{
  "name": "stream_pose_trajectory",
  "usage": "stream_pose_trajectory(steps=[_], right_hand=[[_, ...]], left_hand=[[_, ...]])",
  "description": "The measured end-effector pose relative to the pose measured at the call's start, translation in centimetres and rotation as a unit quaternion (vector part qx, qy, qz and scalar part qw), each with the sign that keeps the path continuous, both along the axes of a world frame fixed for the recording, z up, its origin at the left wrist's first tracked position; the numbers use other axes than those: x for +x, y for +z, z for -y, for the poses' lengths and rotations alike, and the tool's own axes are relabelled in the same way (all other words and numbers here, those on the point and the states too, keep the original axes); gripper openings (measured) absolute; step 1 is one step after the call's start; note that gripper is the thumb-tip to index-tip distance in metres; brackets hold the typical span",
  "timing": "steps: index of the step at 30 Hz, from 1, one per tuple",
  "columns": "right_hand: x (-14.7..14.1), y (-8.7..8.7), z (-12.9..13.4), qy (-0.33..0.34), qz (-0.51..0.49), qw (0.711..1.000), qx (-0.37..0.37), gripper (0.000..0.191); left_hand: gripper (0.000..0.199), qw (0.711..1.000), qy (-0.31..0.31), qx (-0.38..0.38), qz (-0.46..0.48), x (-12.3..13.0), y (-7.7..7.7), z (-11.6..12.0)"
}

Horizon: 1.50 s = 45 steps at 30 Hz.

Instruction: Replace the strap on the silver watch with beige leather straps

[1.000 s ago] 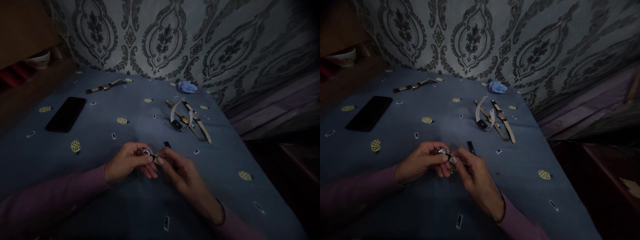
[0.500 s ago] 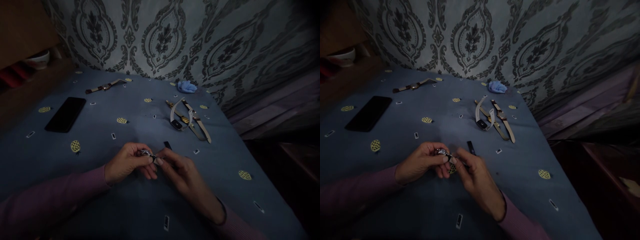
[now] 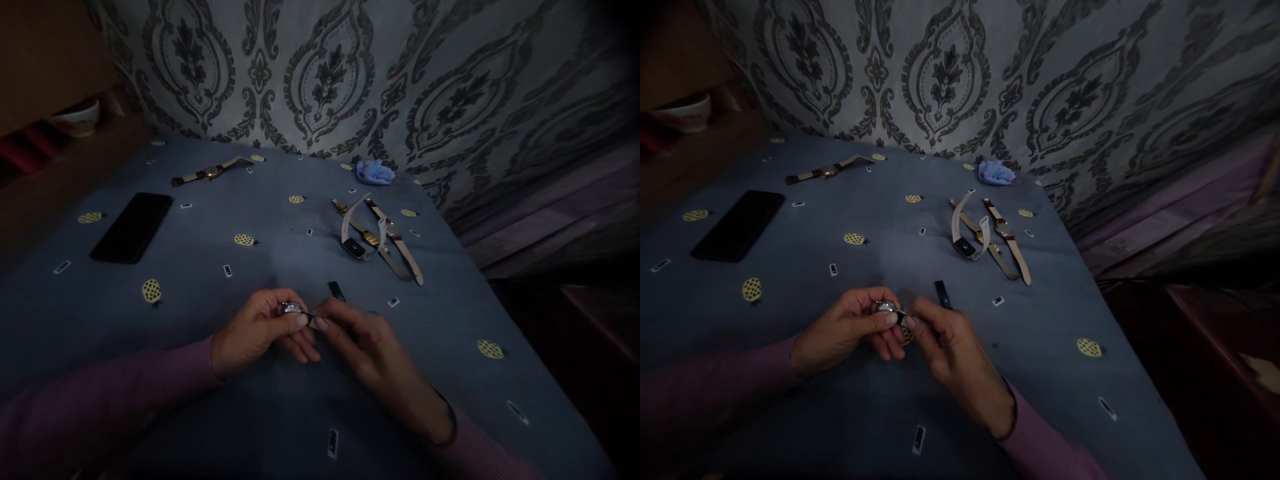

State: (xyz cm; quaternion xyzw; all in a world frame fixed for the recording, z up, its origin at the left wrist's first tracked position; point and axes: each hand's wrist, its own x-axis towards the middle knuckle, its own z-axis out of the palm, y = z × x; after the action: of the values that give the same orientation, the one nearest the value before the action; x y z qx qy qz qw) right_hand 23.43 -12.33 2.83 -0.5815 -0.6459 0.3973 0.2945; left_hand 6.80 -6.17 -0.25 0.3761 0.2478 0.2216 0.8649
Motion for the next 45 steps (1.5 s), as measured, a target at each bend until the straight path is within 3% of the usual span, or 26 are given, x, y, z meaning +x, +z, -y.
stream_pose_trajectory(steps=[7,16,24,28,36,45], right_hand=[[0.0,-0.2,0.0,0.016,0.017,1.0,0.011,0.026],[0.2,-0.3,-0.1,0.039,0.045,0.998,0.033,0.024],[0.4,0.0,0.0,0.024,0.051,0.998,0.034,0.023],[0.3,0.3,0.2,0.019,0.051,0.998,0.036,0.022],[0.4,0.4,0.7,0.008,0.045,0.999,0.025,0.023],[0.9,0.3,0.5,0.019,0.035,0.999,0.014,0.025]], left_hand=[[0.024,0.999,0.033,-0.026,-0.011,0.2,-0.3,0.7],[0.02,0.999,0.03,-0.028,-0.03,0.2,-0.5,0.7],[0.028,0.991,-0.063,0.087,-0.078,-0.2,-0.1,0.4],[0.029,0.988,-0.049,0.121,-0.084,-0.1,0.0,0.5],[0.012,0.997,-0.077,-0.01,-0.022,0.0,0.6,0.4],[0.025,0.999,-0.044,-0.013,0.022,0.2,-0.3,1.3]])
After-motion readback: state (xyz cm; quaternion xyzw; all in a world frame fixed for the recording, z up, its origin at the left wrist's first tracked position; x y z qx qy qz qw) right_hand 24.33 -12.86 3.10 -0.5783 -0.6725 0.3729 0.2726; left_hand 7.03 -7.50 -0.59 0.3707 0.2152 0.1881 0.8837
